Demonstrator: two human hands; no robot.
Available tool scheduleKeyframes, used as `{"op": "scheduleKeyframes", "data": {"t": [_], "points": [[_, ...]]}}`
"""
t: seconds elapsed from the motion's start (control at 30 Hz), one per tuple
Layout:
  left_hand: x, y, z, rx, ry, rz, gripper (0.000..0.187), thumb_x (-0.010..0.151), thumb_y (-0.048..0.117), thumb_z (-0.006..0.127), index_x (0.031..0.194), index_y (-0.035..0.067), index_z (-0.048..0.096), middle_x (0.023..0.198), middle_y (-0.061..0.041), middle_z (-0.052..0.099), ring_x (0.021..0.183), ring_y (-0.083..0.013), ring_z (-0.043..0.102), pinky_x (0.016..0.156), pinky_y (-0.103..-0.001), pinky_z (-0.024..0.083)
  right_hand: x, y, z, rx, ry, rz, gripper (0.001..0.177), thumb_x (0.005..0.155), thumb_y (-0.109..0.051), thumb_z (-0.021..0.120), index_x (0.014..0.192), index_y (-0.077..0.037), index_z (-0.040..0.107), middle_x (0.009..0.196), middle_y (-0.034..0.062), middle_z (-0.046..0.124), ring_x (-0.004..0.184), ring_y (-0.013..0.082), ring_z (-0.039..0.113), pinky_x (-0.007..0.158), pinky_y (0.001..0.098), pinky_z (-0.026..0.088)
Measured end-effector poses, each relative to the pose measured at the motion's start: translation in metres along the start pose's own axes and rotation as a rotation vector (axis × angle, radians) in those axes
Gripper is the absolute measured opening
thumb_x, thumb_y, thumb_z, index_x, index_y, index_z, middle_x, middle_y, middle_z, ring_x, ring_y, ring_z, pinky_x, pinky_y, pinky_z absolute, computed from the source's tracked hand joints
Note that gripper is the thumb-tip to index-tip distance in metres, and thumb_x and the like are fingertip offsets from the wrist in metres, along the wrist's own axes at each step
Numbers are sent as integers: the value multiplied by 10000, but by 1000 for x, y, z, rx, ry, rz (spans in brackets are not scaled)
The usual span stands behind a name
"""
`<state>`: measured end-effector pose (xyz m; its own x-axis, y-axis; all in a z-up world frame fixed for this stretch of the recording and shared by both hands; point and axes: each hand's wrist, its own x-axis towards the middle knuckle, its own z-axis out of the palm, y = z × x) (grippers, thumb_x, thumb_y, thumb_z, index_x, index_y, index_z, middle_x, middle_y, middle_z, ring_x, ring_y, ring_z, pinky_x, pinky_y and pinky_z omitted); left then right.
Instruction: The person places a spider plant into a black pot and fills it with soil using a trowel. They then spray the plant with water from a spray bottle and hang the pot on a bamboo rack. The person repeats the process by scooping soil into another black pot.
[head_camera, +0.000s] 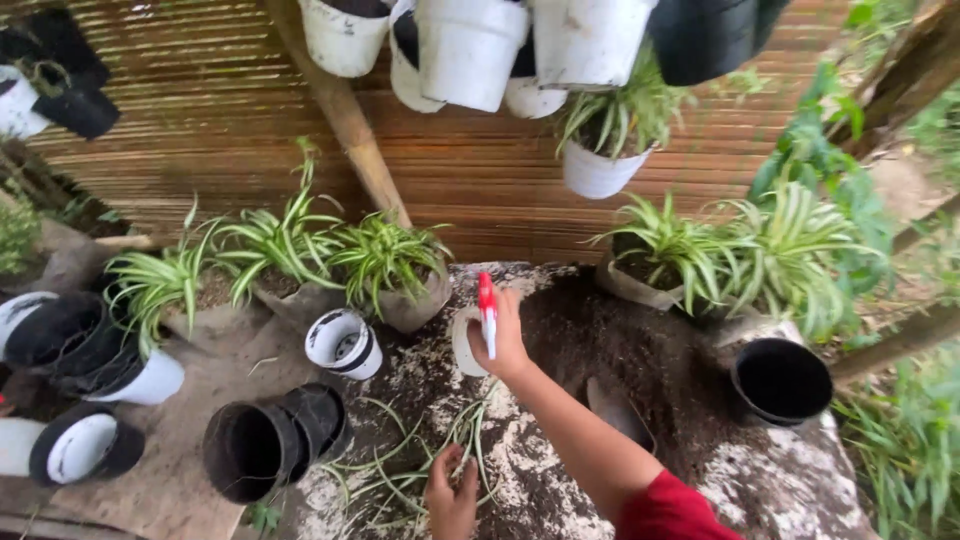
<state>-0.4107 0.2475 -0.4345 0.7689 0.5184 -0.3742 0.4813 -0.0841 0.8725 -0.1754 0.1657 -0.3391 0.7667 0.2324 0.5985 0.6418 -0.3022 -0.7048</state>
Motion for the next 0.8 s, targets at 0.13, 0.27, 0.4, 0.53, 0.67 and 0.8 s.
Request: {"op": "scheduleKeyframes", "data": {"t": [0.13,0.27,0.4,0.53,0.67,0.8], "points": [[4,60,3,-172,-120,-220,576,958,494,497,1466,222,485,1520,-37,476,1339,-237,540,1088,-411,464,8,-52,-37,-85,236,-84,592,700,-99,579,1282,-62,482,1295,185,364,1257,407,384,1050,531,371],[42,27,51,-690,-109,-304,687,961,456,454,1557,133,343,1551,-154,483,1389,-304,498,1071,-498,430,3,-148,-111,168,215,100,533,726,-16,695,1243,-146,675,1167,47,726,1032,194,708,931,341,524],[-9,72,55,-894,-491,-510,735,906,596,342,1548,264,478,1584,-124,531,1411,-342,479,997,-619,390,-29,-195,-167,310,247,-55,591,655,4,624,1246,-20,612,1274,157,703,1349,312,591,1168,455,433],[-13,61,62,-1179,-632,-497,697,826,384,503,1476,132,502,1425,-232,572,1340,-470,490,1097,-675,356,-69,-205,-187,140,356,22,614,527,34,429,1080,-56,680,1083,117,712,1174,274,606,1240,481,309],[-19,81,50,-1084,-792,-671,759,801,780,502,1260,203,686,1230,-123,684,1210,-462,576,971,-645,426,-92,-210,-199,350,511,-47,169,725,-94,544,884,-75,488,772,83,515,740,208,498,685,332,478],[15,30,81,-945,-697,-522,703,848,677,496,1337,190,630,1294,-162,661,1227,-464,575,949,-659,443,-119,-185,-210,1,395,-203,404,853,-87,483,1239,6,559,1239,175,633,1232,310,612,1143,437,497]]}}
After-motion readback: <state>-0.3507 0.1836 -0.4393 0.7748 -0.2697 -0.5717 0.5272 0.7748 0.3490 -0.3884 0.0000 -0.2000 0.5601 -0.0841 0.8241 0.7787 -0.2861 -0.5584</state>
